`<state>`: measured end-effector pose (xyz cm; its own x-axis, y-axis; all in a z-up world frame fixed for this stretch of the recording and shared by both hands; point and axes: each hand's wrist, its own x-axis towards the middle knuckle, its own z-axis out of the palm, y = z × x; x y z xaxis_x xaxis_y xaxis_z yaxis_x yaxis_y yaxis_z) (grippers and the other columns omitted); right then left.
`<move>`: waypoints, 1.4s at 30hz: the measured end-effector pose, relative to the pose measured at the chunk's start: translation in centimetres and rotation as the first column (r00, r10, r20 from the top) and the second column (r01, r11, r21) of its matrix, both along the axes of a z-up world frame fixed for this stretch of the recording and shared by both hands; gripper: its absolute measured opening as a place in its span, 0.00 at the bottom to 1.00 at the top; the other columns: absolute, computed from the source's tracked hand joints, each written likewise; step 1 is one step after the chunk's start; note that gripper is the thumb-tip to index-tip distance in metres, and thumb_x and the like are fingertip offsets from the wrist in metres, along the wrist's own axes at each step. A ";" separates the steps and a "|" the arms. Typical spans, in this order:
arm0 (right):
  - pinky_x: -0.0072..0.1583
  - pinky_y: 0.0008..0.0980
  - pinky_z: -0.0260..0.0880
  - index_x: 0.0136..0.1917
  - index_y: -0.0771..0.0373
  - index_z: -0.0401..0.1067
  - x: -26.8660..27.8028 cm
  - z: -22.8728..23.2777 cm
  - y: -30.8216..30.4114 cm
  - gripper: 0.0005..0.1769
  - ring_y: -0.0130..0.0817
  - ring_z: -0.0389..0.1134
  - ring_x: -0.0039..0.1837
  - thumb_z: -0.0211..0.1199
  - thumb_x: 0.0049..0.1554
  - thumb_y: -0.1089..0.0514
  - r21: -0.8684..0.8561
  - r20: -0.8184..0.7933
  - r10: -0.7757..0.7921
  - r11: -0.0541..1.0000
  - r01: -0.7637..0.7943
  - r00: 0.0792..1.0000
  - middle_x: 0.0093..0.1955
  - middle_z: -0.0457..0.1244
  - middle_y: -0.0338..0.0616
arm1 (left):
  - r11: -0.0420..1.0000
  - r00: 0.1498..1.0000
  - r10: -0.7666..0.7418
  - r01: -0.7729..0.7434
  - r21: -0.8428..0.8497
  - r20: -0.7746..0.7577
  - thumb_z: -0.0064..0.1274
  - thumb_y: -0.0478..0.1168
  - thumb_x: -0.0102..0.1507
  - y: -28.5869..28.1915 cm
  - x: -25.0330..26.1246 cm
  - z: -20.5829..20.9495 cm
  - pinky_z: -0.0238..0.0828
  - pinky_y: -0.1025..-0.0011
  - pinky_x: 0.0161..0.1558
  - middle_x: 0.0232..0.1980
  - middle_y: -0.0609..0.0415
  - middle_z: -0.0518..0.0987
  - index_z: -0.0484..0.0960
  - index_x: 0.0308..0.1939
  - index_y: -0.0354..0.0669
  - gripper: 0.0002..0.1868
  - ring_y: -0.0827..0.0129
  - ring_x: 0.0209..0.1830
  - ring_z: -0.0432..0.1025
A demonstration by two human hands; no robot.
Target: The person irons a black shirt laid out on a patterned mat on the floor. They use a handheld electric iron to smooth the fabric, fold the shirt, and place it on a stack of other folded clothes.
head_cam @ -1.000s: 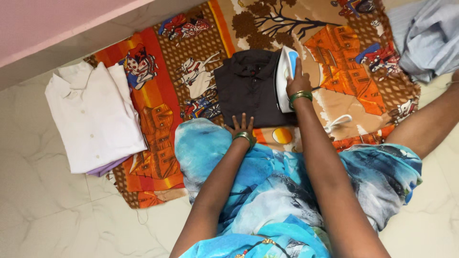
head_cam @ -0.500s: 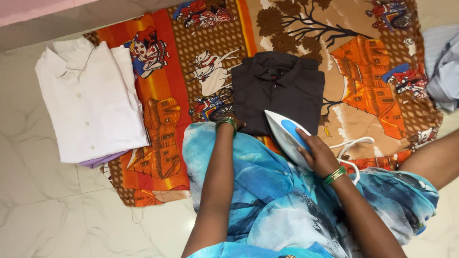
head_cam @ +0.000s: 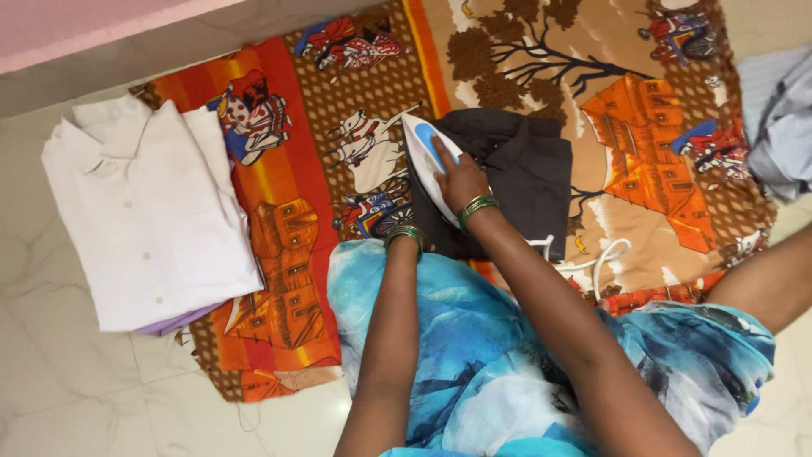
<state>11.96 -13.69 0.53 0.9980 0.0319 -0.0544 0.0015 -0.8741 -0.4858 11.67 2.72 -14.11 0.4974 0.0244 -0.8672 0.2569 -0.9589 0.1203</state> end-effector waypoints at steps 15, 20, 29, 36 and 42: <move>0.52 0.53 0.70 0.81 0.37 0.51 -15.3 1.1 -3.7 0.37 0.58 0.68 0.50 0.59 0.62 0.51 0.021 -0.110 0.028 0.999 -0.025 0.994 0.51 0.64 0.60 | 0.999 0.999 -0.038 0.038 0.024 0.014 0.68 0.62 0.52 -0.5 -0.7 1.2 0.60 0.51 0.72 0.75 0.41 0.69 0.70 0.72 0.41 0.50 0.48 0.75 0.64; 0.53 0.52 0.71 0.81 0.33 0.49 -7.1 -0.1 2.5 0.41 0.58 0.69 0.51 0.61 0.60 0.52 0.005 -0.008 0.049 0.999 -0.049 0.999 0.54 0.64 0.63 | 0.999 0.998 -0.032 0.030 0.043 0.051 0.68 0.62 0.52 -0.2 -0.6 2.5 0.59 0.50 0.72 0.76 0.41 0.68 0.69 0.72 0.42 0.50 0.48 0.75 0.63; 0.55 0.52 0.70 0.81 0.33 0.50 -19.1 2.1 -5.3 0.41 0.58 0.68 0.52 0.61 0.60 0.54 0.091 -0.154 -0.019 0.995 0.033 0.988 0.54 0.64 0.60 | 0.990 0.992 -0.124 0.123 0.065 0.002 0.68 0.62 0.53 -0.3 -1.3 1.3 0.58 0.48 0.73 0.77 0.42 0.67 0.68 0.74 0.43 0.51 0.48 0.77 0.62; 0.58 0.52 0.69 0.81 0.51 0.52 -24.1 2.8 -11.4 0.39 0.59 0.68 0.55 0.62 0.59 0.55 0.175 -0.024 -0.310 0.935 0.309 0.950 0.54 0.66 0.62 | 0.995 0.996 -0.090 0.089 0.036 0.025 0.67 0.62 0.53 -1.9 -0.6 1.2 0.57 0.47 0.73 0.78 0.43 0.67 0.67 0.75 0.44 0.52 0.48 0.78 0.61; 0.57 0.56 0.67 0.83 0.50 0.48 -14.3 -4.2 -13.9 0.44 0.63 0.67 0.55 0.64 0.59 0.56 0.086 0.098 -0.427 0.904 0.419 0.899 0.52 0.65 0.64 | 0.995 0.993 -0.097 0.096 0.016 0.069 0.67 0.63 0.53 -1.3 -1.1 2.4 0.56 0.46 0.74 0.78 0.44 0.66 0.65 0.75 0.45 0.52 0.48 0.78 0.60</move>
